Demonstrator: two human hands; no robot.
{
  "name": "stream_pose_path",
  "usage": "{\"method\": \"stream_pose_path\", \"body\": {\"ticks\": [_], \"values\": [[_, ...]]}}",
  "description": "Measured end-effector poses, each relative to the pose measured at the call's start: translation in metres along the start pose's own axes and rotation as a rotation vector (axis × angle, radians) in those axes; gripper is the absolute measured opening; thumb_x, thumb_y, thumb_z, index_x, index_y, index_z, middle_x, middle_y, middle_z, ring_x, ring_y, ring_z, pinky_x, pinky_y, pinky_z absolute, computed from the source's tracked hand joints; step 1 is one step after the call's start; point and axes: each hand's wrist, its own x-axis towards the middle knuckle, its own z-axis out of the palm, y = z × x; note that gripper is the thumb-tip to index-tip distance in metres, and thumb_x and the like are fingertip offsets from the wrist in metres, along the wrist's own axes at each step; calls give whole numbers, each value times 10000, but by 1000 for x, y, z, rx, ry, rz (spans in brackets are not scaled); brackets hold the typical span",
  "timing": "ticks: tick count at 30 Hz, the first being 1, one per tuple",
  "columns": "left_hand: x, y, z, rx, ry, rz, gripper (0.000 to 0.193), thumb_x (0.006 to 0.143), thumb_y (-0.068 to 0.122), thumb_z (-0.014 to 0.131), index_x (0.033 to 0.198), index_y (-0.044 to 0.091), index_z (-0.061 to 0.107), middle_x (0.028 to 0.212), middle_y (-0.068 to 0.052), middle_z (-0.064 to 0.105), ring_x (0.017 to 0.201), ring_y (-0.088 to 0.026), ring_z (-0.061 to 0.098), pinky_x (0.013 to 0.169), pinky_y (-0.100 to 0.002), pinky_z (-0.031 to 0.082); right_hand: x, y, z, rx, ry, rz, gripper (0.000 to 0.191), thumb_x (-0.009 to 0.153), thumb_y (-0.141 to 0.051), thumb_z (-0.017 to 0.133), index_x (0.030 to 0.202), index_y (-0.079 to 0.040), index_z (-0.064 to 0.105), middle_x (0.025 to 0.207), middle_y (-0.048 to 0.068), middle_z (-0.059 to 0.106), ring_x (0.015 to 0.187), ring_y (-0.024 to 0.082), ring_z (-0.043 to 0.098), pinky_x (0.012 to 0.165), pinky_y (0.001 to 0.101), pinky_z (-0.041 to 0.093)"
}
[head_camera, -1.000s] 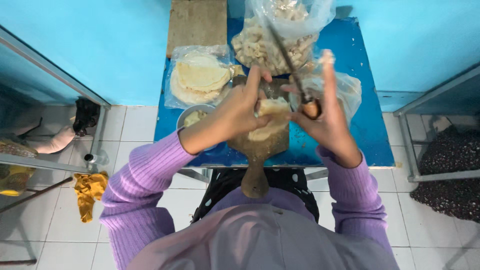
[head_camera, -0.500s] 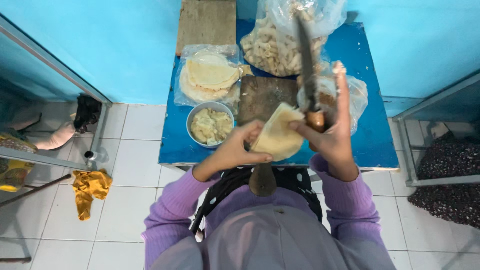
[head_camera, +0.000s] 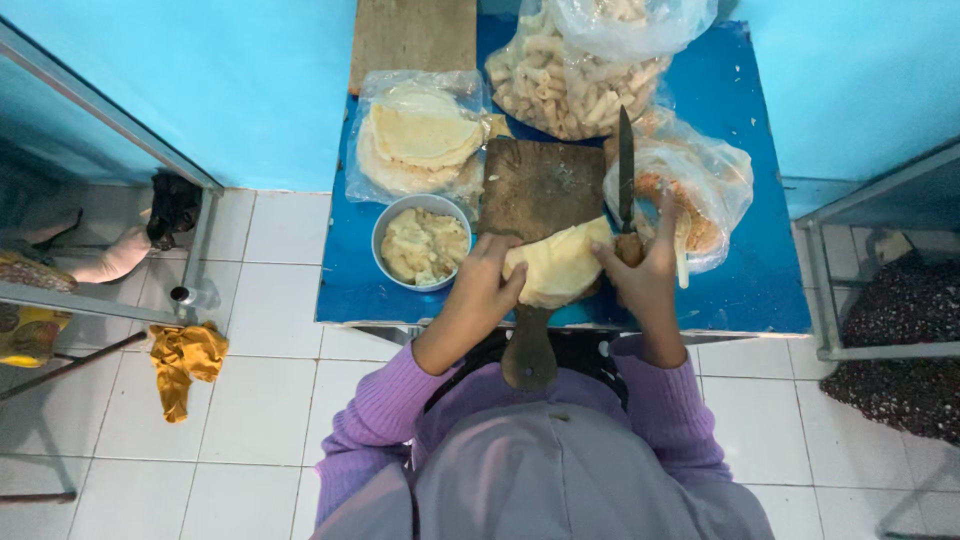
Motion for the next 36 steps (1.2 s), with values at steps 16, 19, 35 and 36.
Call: {"method": "stream_pose_path", "body": {"ticks": [16, 19, 35, 36], "values": [[23, 20, 0, 226, -176, 227, 814, 679, 370, 884, 1310, -39, 571, 1190, -213, 616, 1135, -407, 565, 968, -481, 477, -38, -49, -40, -274, -60, -104, 875, 919, -96, 773, 1601, 23, 237, 1071, 209, 708, 926, 264, 725, 743, 343, 557], [23, 15, -3, 211, -241, 178, 764, 698, 342, 883, 1328, 13, 604, 1157, -180, 630, 1130, -382, 576, 965, -470, 487, -46, -64, -47, -287, -203, 191, 697, 922, -127, 708, 1530, -36, 380, 819, 136, 682, 667, 219, 703, 605, 359, 539], [-31, 17, 8, 511, -169, 296, 963, 744, 580, 775, 1402, -64, 492, 1518, -256, 453, 1436, -397, 421, 1152, -614, 320, -79, -90, -54, -415, -465, 23, 557, 960, -108, 609, 1490, -38, 453, 1059, 260, 669, 910, 435, 667, 749, 478, 516], [-32, 15, 9, 496, -163, 292, 941, 757, 574, 772, 1390, -65, 494, 1513, -264, 452, 1436, -400, 418, 1155, -618, 313, -78, -90, -55, -385, -427, -23, 553, 959, -98, 604, 1487, -31, 456, 1066, 258, 662, 920, 435, 665, 755, 475, 520]]}}
